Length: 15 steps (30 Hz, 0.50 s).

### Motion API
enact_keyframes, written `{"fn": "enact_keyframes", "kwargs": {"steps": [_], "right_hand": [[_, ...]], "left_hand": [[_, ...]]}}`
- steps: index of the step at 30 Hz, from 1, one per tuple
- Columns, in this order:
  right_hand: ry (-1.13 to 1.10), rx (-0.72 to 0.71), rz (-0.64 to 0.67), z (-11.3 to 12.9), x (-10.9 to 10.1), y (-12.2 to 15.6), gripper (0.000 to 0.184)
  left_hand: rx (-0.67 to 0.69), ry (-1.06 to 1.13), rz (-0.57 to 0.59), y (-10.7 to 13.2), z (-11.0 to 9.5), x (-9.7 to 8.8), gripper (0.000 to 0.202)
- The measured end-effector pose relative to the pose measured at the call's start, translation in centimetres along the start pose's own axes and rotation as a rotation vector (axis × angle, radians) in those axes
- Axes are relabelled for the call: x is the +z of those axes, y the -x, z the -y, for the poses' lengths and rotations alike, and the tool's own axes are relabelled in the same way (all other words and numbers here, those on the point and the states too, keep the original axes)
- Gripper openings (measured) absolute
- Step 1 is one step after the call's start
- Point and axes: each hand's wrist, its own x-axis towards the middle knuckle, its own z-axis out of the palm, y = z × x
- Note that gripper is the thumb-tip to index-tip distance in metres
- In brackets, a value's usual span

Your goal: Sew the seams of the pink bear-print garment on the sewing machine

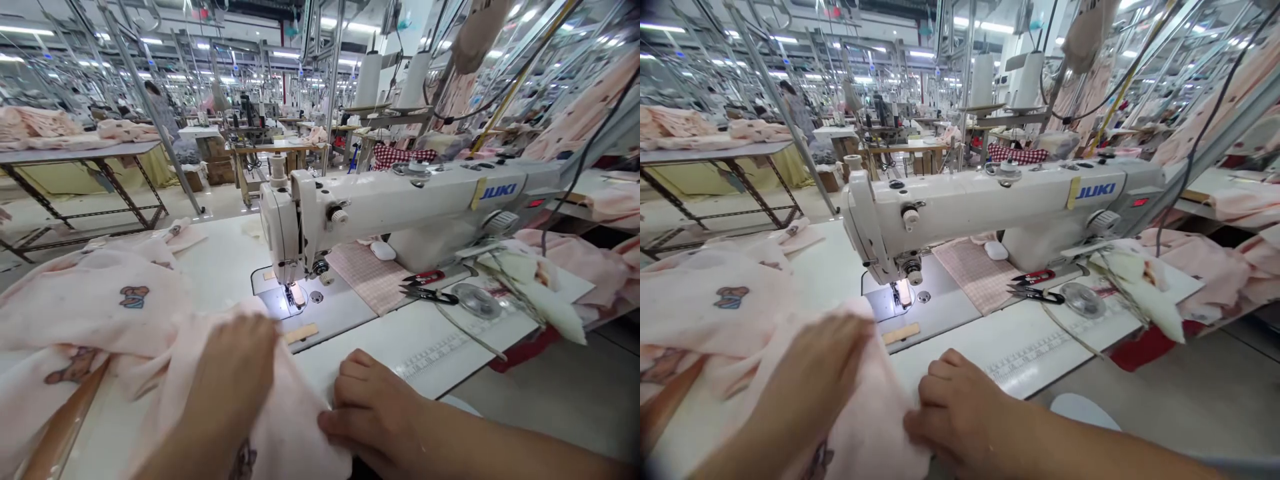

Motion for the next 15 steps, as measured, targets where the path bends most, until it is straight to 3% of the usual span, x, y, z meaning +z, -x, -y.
{"fn": "enact_keyframes", "kwargs": {"steps": [3,6,9,13,15], "right_hand": [[0.024,0.028,0.008,0.3,0.3,0.7,0.018],[-0.029,0.029,0.031,0.5,0.0,1.9,0.019],[-0.169,0.031,-0.050,0.5,-1.2,1.6,0.025],[-0.315,0.063,-0.340,0.4,-4.1,-2.0,0.049],[-0.444,-0.035,-0.321,0.3,-5.7,-3.8,0.033]], "left_hand": [[-0.061,-0.039,-0.029,-3.5,4.4,1.6,0.022],[-0.040,-0.012,-0.113,-3.5,5.1,1.8,0.021],[0.049,0.066,-0.256,-2.2,2.2,-0.2,0.006],[0.395,0.239,-0.409,-1.8,-3.7,-5.3,0.009],[0.468,0.208,-0.468,-1.4,-5.0,-7.9,0.007]]}}
